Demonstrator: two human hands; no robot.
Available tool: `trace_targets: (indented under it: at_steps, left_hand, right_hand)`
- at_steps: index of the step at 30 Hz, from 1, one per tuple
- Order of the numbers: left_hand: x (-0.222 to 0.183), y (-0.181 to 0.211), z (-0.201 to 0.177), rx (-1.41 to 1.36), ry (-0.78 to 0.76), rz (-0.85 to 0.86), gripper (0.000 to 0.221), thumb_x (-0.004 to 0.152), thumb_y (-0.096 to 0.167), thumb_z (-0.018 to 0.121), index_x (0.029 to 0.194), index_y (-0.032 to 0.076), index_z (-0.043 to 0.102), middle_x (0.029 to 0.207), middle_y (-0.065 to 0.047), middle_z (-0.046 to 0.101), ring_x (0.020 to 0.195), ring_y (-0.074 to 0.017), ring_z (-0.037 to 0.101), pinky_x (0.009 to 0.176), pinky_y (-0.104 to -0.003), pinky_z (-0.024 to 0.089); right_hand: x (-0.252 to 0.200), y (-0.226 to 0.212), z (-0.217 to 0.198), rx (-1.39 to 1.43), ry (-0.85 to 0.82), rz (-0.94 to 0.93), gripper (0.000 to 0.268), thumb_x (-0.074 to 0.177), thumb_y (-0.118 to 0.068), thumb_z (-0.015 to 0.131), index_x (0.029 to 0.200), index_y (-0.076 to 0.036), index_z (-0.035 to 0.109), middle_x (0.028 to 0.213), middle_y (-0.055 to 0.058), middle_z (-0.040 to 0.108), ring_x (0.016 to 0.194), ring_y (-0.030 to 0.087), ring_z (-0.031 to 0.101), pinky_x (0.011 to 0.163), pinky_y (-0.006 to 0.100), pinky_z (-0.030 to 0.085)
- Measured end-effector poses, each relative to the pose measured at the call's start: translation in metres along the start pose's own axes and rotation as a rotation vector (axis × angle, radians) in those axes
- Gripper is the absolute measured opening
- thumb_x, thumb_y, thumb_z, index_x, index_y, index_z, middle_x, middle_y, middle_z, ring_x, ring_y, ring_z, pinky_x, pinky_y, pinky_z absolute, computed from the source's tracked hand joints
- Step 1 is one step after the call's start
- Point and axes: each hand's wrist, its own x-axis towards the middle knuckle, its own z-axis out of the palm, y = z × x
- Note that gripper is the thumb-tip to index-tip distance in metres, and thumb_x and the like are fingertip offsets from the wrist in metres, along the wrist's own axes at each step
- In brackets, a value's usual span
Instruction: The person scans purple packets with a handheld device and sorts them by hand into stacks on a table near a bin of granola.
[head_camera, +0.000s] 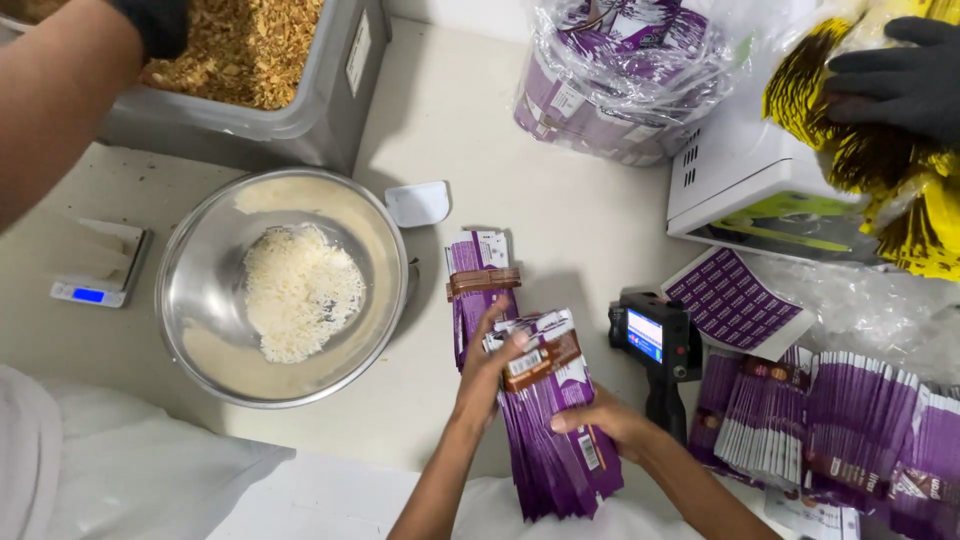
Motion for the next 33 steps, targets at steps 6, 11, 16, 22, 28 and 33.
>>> trace_targets:
  at_steps: [6, 11, 16, 22, 28, 33]
  left_hand:
    - [-0.034, 0.005, 0.02, 0.02, 0.073, -0.107, 0.056, 0.074, 0.019, 0.076, 0.128, 0.008, 0.067, 0.116, -0.011, 0.078, 0.106, -0.0274, 0.074, 0.096, -0.041, 0.059]
    - [-0.042, -0.005, 0.015, -0.002, 0.079, -0.112, 0.083, 0.069, 0.038, 0.076, 0.145, 0.015, 0.054, 0.13, -0.012, 0.075, 0.114, -0.0293, 0.074, 0.101, -0.044, 0.059]
    - [0.0, -0.021, -0.019, 0.317, 0.195, 0.047, 0.099, 0.074, 0.075, 0.052, 0.156, 0.022, 0.038, 0.161, -0.014, 0.043, 0.149, -0.0353, 0.039, 0.12, -0.056, 0.035]
    - [0.059, -0.06, -0.056, 0.72, 0.515, -0.078, 0.134, 0.067, 0.072, 0.083, 0.162, 0.004, 0.018, 0.155, -0.03, 0.041, 0.142, -0.0474, 0.044, 0.12, -0.06, 0.033]
    - [0.1, -0.106, -0.071, 0.591, 0.424, -0.189, 0.1, 0.061, 0.053, 0.09, 0.146, 0.013, 0.055, 0.128, -0.018, 0.071, 0.124, -0.0402, 0.065, 0.105, -0.052, 0.051]
    - [0.091, -0.042, -0.04, 0.484, 0.53, -0.064, 0.071, 0.078, 0.033, 0.081, 0.143, 0.017, 0.058, 0.124, -0.02, 0.073, 0.12, -0.0409, 0.067, 0.102, -0.051, 0.056]
  right_hand:
    - [-0.017, 0.011, 0.01, 0.097, 0.098, -0.028, 0.066, 0.065, -0.015, 0.081, 0.127, -0.007, 0.06, 0.106, 0.019, 0.074, 0.091, 0.036, 0.072, 0.083, 0.047, 0.058]
    - [-0.023, 0.025, 0.015, 0.128, 0.1, -0.056, 0.067, 0.064, -0.013, 0.08, 0.127, -0.003, 0.061, 0.11, 0.023, 0.074, 0.097, 0.04, 0.073, 0.087, 0.052, 0.06]
    - [0.003, -0.009, 0.003, 0.07, 0.309, 0.008, 0.071, 0.064, -0.011, 0.083, 0.131, -0.005, 0.062, 0.107, 0.021, 0.078, 0.086, 0.038, 0.074, 0.078, 0.047, 0.061]
    - [0.076, -0.053, -0.022, -0.106, 0.437, -0.4, 0.073, 0.071, -0.006, 0.09, 0.134, -0.004, 0.053, 0.103, 0.023, 0.068, 0.093, 0.04, 0.072, 0.086, 0.055, 0.056]
    - [0.11, -0.032, -0.035, -0.143, 0.487, -0.337, 0.097, 0.06, -0.009, 0.093, 0.143, -0.006, 0.044, 0.118, 0.023, 0.062, 0.112, 0.04, 0.063, 0.1, 0.056, 0.046]
    - [0.102, -0.067, -0.015, -0.061, 0.505, -0.331, 0.109, 0.062, -0.008, 0.09, 0.157, -0.019, 0.039, 0.135, 0.024, 0.06, 0.129, 0.041, 0.057, 0.106, 0.057, 0.045]
